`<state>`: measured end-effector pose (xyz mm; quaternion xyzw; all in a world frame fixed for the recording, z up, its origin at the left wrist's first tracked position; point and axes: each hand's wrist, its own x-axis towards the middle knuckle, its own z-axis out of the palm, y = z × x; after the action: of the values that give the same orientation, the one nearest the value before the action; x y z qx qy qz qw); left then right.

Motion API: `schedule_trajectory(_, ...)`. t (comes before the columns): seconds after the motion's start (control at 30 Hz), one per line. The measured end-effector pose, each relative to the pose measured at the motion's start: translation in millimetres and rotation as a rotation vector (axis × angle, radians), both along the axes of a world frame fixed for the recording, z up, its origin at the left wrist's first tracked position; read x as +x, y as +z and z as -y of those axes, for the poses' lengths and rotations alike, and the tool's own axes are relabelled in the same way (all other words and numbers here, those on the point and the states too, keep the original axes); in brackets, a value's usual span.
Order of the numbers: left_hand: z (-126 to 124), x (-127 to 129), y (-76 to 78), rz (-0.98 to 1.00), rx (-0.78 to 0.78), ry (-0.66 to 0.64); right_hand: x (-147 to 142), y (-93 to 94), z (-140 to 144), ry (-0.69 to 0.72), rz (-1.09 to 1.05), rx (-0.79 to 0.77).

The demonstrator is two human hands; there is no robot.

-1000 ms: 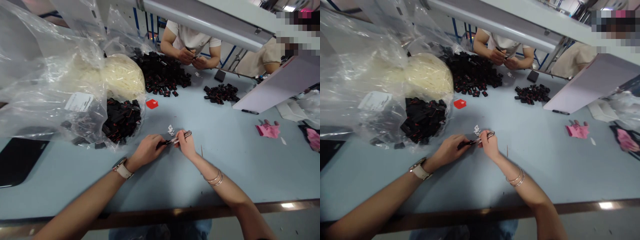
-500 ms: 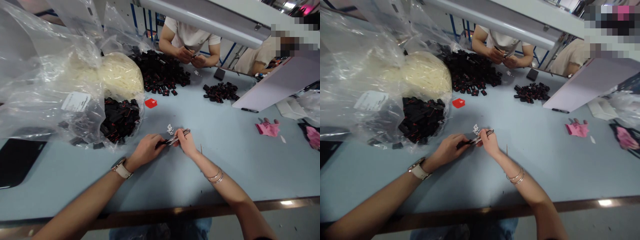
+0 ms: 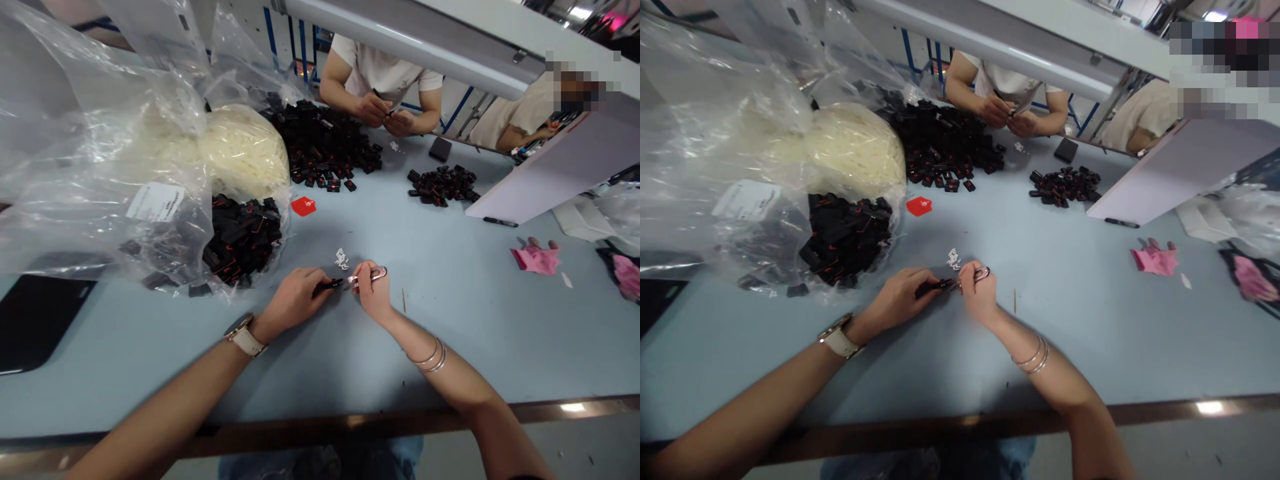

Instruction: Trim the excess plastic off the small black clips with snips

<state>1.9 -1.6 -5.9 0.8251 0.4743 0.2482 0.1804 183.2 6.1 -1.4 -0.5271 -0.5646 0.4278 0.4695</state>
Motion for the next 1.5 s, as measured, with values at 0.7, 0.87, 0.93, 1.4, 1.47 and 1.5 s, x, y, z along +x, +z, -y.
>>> schedule_trajectory(0.7, 0, 0, -2.8, 0.006, 0.041, 0.007, -1, 9.5, 3, 0.09, 0.224, 0.096)
schedule_trajectory(0.87, 0, 0, -1.3, -0.003, 0.024, 0.002, -1, 8.2, -5, 0.068, 0.099, -0.077)
schedule_trajectory(0.93, 0, -1, -0.2, -0.002, 0.02, 0.005, 0, 7.4, -9, 0.061, 0.065, -0.134)
schedule_trajectory(1.4, 0, 0, -0.3, -0.001, 0.032, 0.006, 0, 5.1, -19, 0.071, -0.101, -0.34)
schedule_trajectory(1.47, 0, 0, -1.0, 0.007, 0.031, 0.009, 0, 5.8, -20, 0.073, -0.115, -0.345)
schedule_trajectory(1.5, 0, 0, -1.1, 0.011, 0.031, 0.008, 0, 5.7, -20, 0.073, -0.123, -0.347)
